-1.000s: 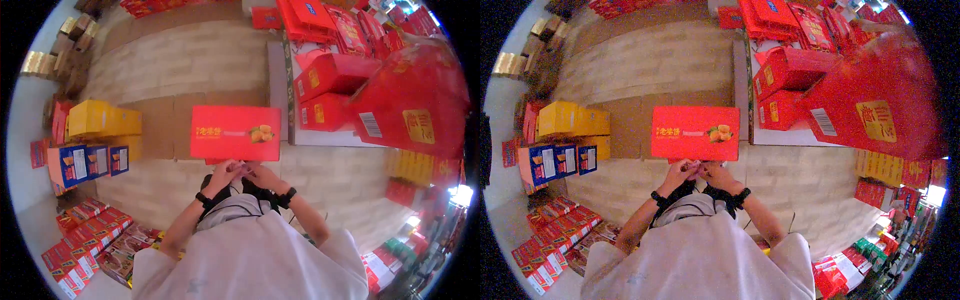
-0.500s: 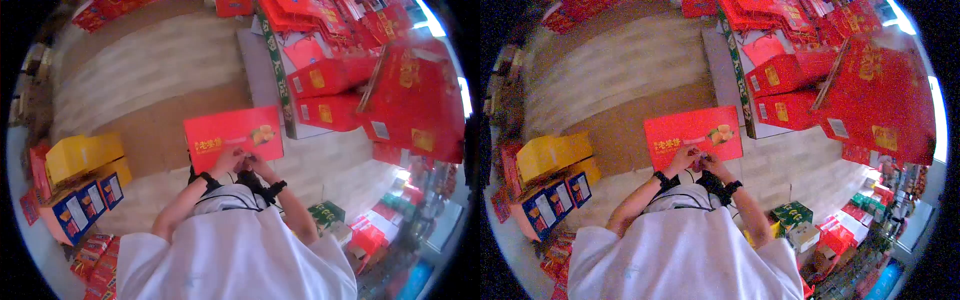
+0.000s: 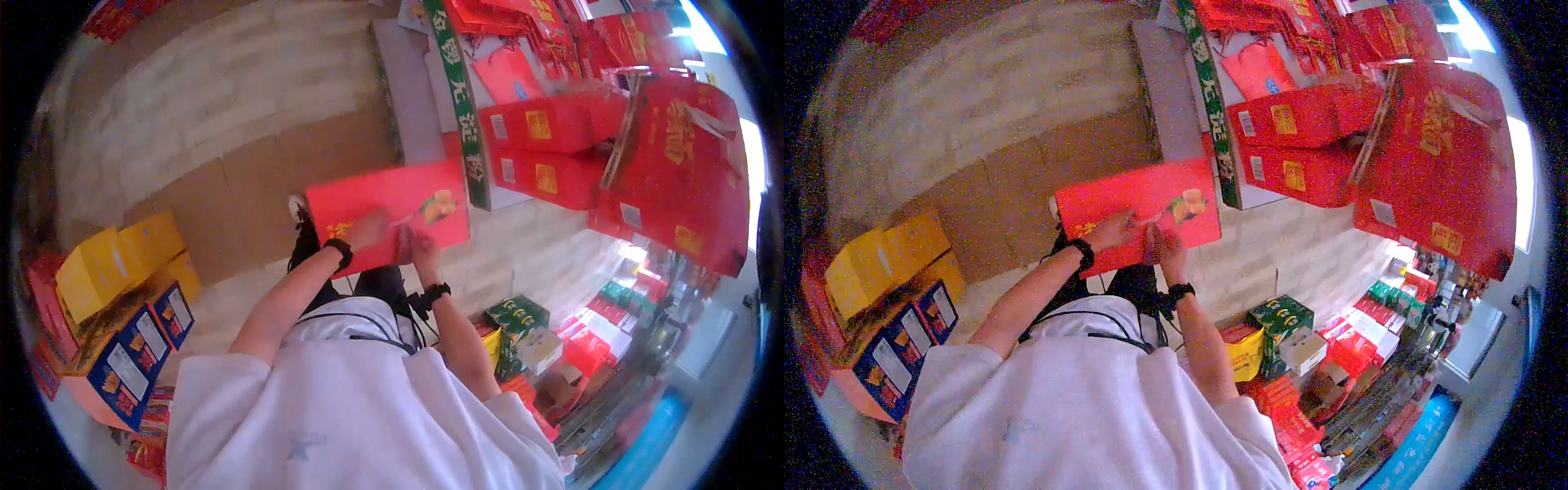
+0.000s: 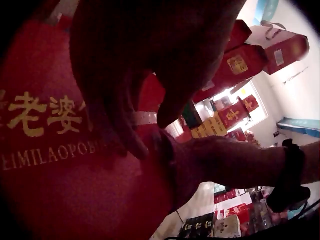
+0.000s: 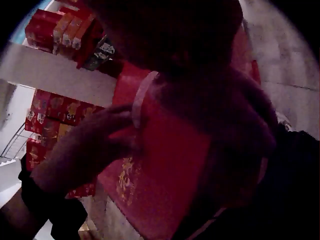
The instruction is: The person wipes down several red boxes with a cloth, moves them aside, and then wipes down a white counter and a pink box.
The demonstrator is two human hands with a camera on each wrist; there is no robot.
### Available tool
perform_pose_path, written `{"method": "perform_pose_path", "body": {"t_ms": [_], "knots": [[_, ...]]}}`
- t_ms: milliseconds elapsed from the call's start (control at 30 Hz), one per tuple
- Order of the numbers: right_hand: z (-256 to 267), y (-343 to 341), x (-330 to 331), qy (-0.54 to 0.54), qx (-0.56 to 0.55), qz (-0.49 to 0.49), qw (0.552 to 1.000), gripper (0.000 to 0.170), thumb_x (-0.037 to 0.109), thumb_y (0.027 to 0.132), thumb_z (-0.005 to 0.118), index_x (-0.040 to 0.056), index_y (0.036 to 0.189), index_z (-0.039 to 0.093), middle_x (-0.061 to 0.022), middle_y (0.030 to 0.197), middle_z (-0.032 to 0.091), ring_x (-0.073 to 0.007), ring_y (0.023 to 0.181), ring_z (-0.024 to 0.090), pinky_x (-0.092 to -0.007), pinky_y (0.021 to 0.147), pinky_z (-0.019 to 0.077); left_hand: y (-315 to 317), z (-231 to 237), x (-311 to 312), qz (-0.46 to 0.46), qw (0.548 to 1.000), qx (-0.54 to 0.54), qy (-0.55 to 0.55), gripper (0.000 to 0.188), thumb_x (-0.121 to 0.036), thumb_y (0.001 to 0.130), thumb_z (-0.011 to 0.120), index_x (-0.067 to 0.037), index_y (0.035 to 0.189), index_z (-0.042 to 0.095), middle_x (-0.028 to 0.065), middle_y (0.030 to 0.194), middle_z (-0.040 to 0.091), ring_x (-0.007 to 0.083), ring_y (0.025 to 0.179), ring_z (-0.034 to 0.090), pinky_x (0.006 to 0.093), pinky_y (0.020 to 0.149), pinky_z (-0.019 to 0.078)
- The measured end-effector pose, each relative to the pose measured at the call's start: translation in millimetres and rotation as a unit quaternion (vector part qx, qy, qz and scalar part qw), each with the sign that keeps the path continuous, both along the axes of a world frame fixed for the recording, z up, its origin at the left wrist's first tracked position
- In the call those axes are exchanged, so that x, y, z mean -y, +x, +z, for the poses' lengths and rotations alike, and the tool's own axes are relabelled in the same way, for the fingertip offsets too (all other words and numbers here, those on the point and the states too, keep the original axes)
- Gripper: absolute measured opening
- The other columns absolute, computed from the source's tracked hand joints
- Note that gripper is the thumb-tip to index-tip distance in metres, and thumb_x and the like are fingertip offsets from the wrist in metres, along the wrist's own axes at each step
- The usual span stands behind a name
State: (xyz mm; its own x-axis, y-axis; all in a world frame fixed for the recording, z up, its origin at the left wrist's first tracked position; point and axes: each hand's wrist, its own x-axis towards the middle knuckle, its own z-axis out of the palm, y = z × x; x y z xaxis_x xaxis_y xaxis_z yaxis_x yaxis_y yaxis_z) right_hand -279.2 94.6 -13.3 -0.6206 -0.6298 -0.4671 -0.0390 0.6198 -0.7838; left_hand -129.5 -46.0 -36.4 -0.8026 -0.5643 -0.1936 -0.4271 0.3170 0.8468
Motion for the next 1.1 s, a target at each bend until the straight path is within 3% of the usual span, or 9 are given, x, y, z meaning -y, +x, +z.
{"method": "perform_pose_path", "body": {"t_ms": [67, 200, 333, 433, 600, 800, 867, 967, 1100], "knots": [[36.7, 13.7, 27.4, 0.044, -0.032, 0.007, 0.998, 0.023, 0.018, 0.087, 0.062, 0.0021, 0.104, 0.061, -0.0092, 0.09, 0.067, -0.0178, 0.084, 0.063, -0.0332, 0.072, 0.0499, -3.4, 26.5, 13.4, 0.03, 0.959, 0.009, 0.281, 0.03, -0.02, 0.088, 0.055, -0.005, 0.114, 0.056, 0.0184, 0.112, 0.06, 0.0334, 0.106, 0.058, 0.0426, 0.089, 0.0457], [19.7, 20.7, 48.3, 0.022, -0.135, 0.094, 0.986, 0.025, 0.024, 0.086, 0.063, 0.0037, 0.101, 0.062, -0.0091, 0.089, 0.068, -0.0234, 0.084, 0.065, -0.0385, 0.073, 0.0494, 5.1, 35.9, 20.1, 0.091, 0.956, -0.028, 0.279, 0.03, -0.026, 0.09, 0.056, -0.007, 0.113, 0.059, 0.0148, 0.109, 0.063, 0.0285, 0.103, 0.06, 0.0393, 0.088, 0.0466], [-9.4, 9.6, 37.1, -0.062, -0.086, 0.076, 0.991, 0.027, 0.022, 0.083, 0.063, 0.0033, 0.102, 0.062, -0.0114, 0.09, 0.068, -0.0263, 0.085, 0.065, -0.0382, 0.074, 0.0498, -3.2, 3.6, 7.2, 0.13, 0.947, -0.047, 0.292, 0.029, -0.027, 0.089, 0.06, -0.007, 0.109, 0.063, 0.0113, 0.1, 0.066, 0.0238, 0.095, 0.063, 0.0362, 0.084, 0.0484], [-36.7, -4.3, 27.7, 0.021, -0.101, 0.138, 0.985, 0.024, 0.014, 0.085, 0.059, 0.0031, 0.106, 0.061, -0.0126, 0.095, 0.067, -0.026, 0.088, 0.064, -0.038, 0.077, 0.0497, -17.3, 8.7, 4.9, 0.161, 0.941, -0.028, 0.297, 0.028, -0.027, 0.086, 0.063, -0.007, 0.107, 0.064, 0.0103, 0.097, 0.067, 0.0222, 0.091, 0.064, 0.0356, 0.08, 0.0494], [-30.3, 1.1, 29.4, -0.138, 0.095, 0.048, 0.985, 0.021, 0.011, 0.087, 0.057, 0.0, 0.104, 0.062, -0.0123, 0.097, 0.067, -0.0217, 0.089, 0.064, -0.0351, 0.077, 0.0497, -28.7, 17.8, -0.3, 0.213, 0.959, 0.053, 0.179, 0.029, -0.028, 0.082, 0.067, -0.006, 0.101, 0.066, 0.0088, 0.092, 0.068, 0.0192, 0.084, 0.065, 0.0344, 0.073, 0.0505], [17.7, -14.9, 34.8, -0.055, 0.163, 0.056, 0.984, 0.022, 0.012, 0.088, 0.059, -0.0018, 0.105, 0.06, -0.0102, 0.095, 0.066, -0.0168, 0.084, 0.061, -0.0325, 0.075, 0.0491, -49.8, 27.5, 12.5, 0.164, 0.954, 0.099, 0.231, 0.039, -0.039, 0.078, 0.072, -0.003, 0.092, 0.068, 0.0084, 0.081, 0.07, 0.0183, 0.074, 0.066, 0.0345, 0.067, 0.0505], [1.5, -16.4, 33.2, -0.069, 0.184, 0.046, 0.979, 0.02, 0.011, 0.088, 0.059, -0.0017, 0.104, 0.06, -0.0096, 0.094, 0.067, -0.0165, 0.083, 0.061, -0.032, 0.075, 0.0489, -56.8, 69.4, 21.1, 0.156, 0.941, 0.136, 0.267, 0.05, -0.05, 0.072, 0.075, -0.003, 0.088, 0.069, 0.0078, 0.077, 0.069, 0.0162, 0.072, 0.065, 0.0341, 0.065, 0.0501], [-30.3, -10.3, 26.9, -0.102, 0.216, 0.021, 0.971, 0.018, 0.01, 0.089, 0.059, -0.0018, 0.101, 0.062, -0.0082, 0.092, 0.067, -0.0156, 0.081, 0.061, -0.0309, 0.074, 0.0486, -53.7, 38.0, 27.1, 0.128, 0.934, 0.254, 0.216, 0.057, -0.056, 0.067, 0.077, -0.003, 0.086, 0.069, 0.0056, 0.075, 0.069, 0.0133, 0.068, 0.063, 0.0315, 0.062, 0.0497], [-4.7, -17.1, 28.9, -0.029, 0.238, -0.029, 0.971, 0.018, 0.011, 0.088, 0.061, -0.0016, 0.099, 0.066, -0.0059, 0.091, 0.068, -0.0136, 0.083, 0.06, -0.0291, 0.075, 0.0483, -59.5, 54.5, 29.3, 0.159, 0.92, 0.099, 0.344, 0.017, -0.022, 0.08, 0.069, -0.006, 0.074, 0.066, 0.0024, 0.06, 0.06, 0.011, 0.049, 0.054, 0.0278, 0.044, 0.0397]]}}
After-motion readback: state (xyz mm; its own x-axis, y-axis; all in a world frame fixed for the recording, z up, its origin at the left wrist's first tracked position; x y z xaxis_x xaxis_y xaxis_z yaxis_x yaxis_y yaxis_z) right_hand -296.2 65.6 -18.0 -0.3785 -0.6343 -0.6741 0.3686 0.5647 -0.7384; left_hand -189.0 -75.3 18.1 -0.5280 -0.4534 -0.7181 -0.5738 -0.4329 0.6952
